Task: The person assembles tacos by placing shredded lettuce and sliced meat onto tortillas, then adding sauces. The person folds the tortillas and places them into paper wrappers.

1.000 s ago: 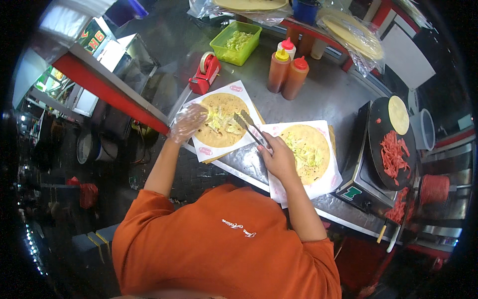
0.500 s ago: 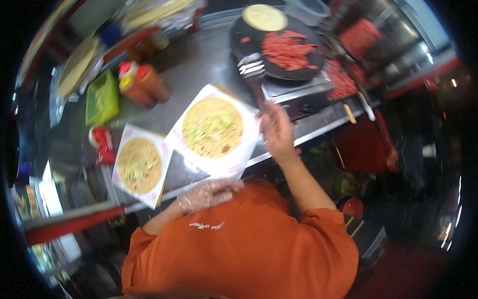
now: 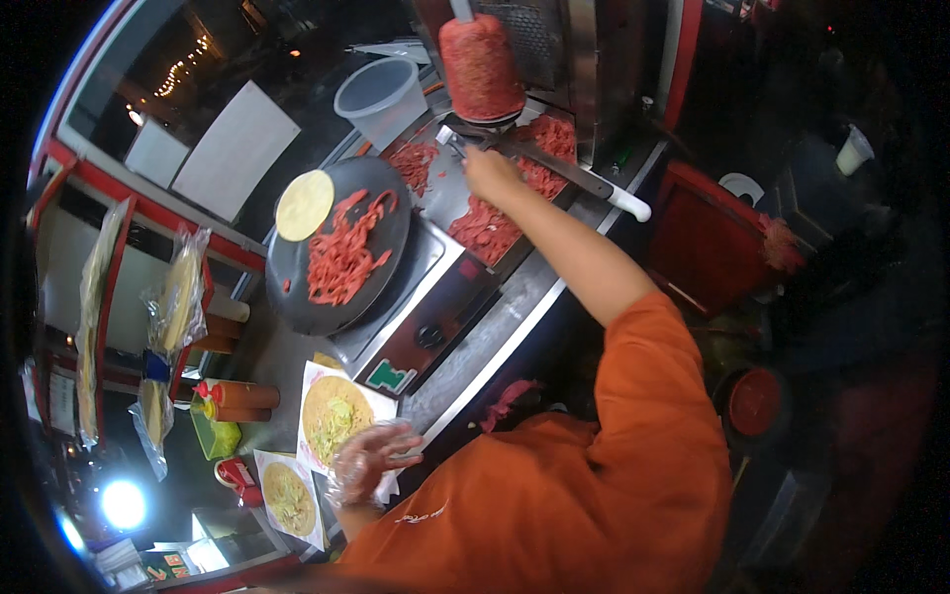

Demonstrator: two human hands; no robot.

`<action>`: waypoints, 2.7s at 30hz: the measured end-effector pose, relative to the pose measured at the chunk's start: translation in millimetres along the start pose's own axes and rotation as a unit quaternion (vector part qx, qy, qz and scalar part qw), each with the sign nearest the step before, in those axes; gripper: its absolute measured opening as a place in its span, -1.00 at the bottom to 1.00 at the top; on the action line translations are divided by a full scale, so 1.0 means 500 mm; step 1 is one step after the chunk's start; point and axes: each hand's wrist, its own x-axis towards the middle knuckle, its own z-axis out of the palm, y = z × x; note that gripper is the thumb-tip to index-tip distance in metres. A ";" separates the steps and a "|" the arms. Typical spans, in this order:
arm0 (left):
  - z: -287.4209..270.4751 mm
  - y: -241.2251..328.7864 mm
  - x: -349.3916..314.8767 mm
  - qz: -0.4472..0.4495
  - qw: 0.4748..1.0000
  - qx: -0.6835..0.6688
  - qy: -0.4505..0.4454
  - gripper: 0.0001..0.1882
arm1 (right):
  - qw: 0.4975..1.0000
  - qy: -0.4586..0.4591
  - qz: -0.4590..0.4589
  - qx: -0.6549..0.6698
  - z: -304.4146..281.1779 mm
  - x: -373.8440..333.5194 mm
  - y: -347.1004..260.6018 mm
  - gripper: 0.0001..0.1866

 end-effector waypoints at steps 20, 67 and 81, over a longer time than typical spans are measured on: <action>0.019 -0.039 -0.053 -0.005 0.946 0.141 0.293 -0.35 | 0.975 -0.103 -0.193 -0.027 0.140 0.152 -0.083 -0.71; -0.216 -0.131 -0.108 0.132 0.600 0.603 0.510 -0.76 | 0.982 -0.173 -0.069 0.032 -0.102 -0.038 0.013 -0.46; -0.102 -0.110 -0.010 0.143 0.612 0.567 0.532 -0.74 | 0.992 -0.087 -0.076 0.051 0.008 0.182 -0.052 -0.58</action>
